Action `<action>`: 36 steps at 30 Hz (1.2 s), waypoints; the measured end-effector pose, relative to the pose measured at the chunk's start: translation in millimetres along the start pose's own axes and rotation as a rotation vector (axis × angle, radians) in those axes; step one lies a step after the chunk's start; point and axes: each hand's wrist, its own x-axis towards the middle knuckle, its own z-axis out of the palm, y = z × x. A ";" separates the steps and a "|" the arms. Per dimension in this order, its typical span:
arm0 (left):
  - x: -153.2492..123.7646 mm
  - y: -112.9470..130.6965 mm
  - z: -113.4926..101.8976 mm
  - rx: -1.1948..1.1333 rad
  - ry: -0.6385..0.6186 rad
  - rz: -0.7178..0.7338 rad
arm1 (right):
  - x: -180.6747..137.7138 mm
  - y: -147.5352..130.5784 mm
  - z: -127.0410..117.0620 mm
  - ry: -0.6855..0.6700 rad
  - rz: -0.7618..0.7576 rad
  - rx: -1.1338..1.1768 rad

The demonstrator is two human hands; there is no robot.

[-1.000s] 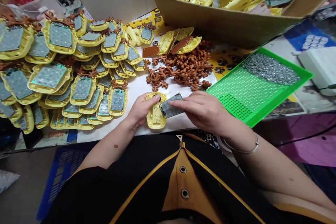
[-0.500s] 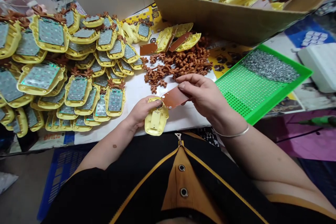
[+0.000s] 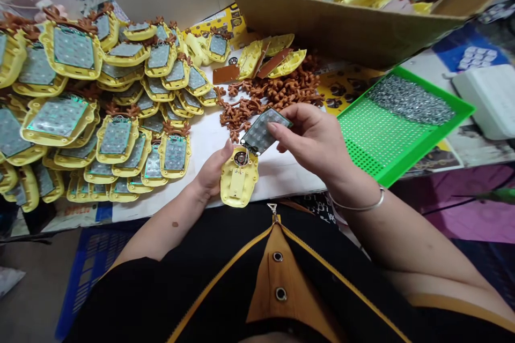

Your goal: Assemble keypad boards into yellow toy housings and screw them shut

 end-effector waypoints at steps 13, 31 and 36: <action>-8.0 3.1 12.0 0.210 0.193 0.090 | 0.7 -5.3 1.7 0.024 0.204 0.184; -10.8 -2.4 -12.9 0.272 -0.002 0.083 | -12.9 -9.6 -15.9 -0.108 -0.275 -0.290; -11.2 1.5 -12.9 0.167 -0.021 0.047 | -11.9 -6.3 -4.1 0.035 -0.433 -0.340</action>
